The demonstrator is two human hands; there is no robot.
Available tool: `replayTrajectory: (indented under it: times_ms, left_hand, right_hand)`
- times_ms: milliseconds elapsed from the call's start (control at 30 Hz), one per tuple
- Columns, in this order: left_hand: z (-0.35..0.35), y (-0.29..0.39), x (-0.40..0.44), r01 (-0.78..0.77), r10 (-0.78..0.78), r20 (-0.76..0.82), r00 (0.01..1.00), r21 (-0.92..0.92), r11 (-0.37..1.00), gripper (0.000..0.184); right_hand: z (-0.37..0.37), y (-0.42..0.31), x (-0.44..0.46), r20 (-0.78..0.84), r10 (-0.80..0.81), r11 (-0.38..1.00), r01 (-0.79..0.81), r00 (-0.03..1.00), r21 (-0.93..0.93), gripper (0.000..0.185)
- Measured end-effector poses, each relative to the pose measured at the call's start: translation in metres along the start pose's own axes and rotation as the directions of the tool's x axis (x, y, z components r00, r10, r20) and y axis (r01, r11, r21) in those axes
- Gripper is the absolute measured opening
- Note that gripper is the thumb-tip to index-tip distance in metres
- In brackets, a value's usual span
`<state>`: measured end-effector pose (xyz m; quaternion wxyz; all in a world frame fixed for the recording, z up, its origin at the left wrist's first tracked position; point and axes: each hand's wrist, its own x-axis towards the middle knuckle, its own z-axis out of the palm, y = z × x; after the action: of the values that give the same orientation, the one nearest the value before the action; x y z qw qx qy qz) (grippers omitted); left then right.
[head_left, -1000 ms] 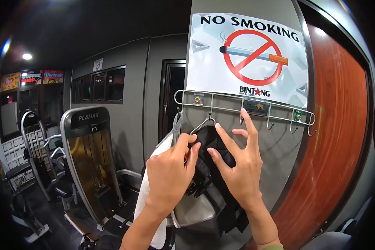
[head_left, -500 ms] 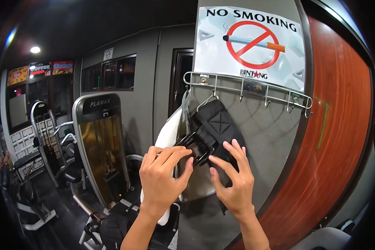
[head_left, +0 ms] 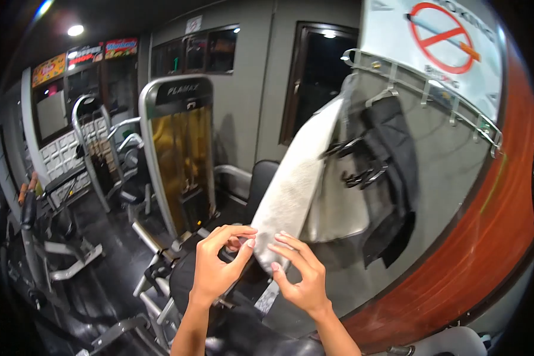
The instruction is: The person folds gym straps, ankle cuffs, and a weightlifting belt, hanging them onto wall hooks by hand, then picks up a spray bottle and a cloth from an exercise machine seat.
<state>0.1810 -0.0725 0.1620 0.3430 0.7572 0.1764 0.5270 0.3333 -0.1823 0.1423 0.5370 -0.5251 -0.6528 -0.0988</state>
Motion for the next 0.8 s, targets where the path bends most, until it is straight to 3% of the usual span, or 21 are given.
replayTrajectory:
  times_ms: [100,333,467,733,800]
  left_hand:
    - [-0.032,-0.020,-0.026,0.136,-0.135,-0.010,0.991,0.002,0.991,0.015]
    - [-0.109,-0.083,-0.091,0.367,-0.367,-0.001,0.930,0.048,0.929,0.016]
    - [-0.145,-0.114,-0.119,0.493,-0.493,-0.018,0.870,0.029,0.870,0.016]
    - [-0.192,-0.176,-0.153,0.567,-0.567,-0.013,0.823,0.027,0.823,0.017]
    - [-0.196,-0.190,-0.154,0.581,-0.581,-0.017,0.814,0.007,0.814,0.017]
  right_hand:
    - [0.045,0.000,-0.009,0.072,0.235,0.930,-0.246,0.969,0.274,0.033]
    - [0.164,-0.007,-0.041,0.367,0.449,0.703,-0.576,0.815,0.417,0.036]
    - [0.219,-0.015,-0.063,0.488,0.472,0.607,-0.672,0.734,0.424,0.038]
    - [0.302,-0.008,-0.081,0.518,0.495,0.626,-0.700,0.698,0.345,0.039]
    - [0.318,-0.003,-0.079,0.458,0.503,0.683,-0.661,0.733,0.309,0.041]
